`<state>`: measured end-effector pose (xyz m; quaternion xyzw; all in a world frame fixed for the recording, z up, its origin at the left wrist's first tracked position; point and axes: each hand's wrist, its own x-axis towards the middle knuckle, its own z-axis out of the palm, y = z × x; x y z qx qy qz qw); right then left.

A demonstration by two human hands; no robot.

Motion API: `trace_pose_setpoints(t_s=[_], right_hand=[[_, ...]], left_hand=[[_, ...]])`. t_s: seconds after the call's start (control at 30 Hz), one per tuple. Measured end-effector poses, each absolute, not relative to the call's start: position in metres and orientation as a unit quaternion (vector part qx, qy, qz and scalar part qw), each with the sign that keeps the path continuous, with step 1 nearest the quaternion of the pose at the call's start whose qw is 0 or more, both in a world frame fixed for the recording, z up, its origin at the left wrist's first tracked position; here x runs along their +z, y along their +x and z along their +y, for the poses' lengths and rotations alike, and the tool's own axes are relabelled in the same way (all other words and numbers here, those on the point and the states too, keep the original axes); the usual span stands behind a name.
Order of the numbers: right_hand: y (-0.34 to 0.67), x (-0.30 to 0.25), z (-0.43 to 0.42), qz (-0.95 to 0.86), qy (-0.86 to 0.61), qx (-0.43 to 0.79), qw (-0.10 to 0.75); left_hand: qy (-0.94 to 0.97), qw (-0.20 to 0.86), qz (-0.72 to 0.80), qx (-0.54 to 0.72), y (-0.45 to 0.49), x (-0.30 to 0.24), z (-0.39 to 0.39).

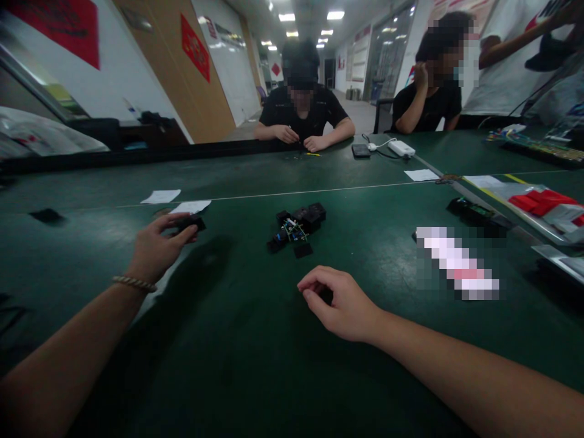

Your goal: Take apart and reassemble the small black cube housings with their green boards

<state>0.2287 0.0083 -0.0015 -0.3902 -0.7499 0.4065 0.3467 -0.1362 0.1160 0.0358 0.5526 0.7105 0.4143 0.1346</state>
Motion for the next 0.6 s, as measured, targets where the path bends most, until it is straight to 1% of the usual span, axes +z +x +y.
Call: trace_pose_setpoints(t_s=[0.13,0.3,0.5,0.6], right_hand=[[0.2288,-0.0004,0.0077,-0.755,-0.386,0.401,0.347],[0.2291,-0.0005,0.0068,-0.762,-0.384,0.394,0.341],[0.2284,0.0001,0.0062,-0.76,-0.383,0.395,0.345],[0.2279,0.0,0.0062,-0.764,-0.38,0.389,0.348]], left_hand=[[0.578,0.049,0.737,0.347,-0.1371,0.0327,0.1138],[0.601,-0.012,0.745,0.289,-0.1382,0.032,0.1112],[0.627,-0.022,0.752,0.205,-0.143,0.0282,0.1134],[0.631,-0.024,0.753,0.184,-0.1447,0.0248,0.1144]])
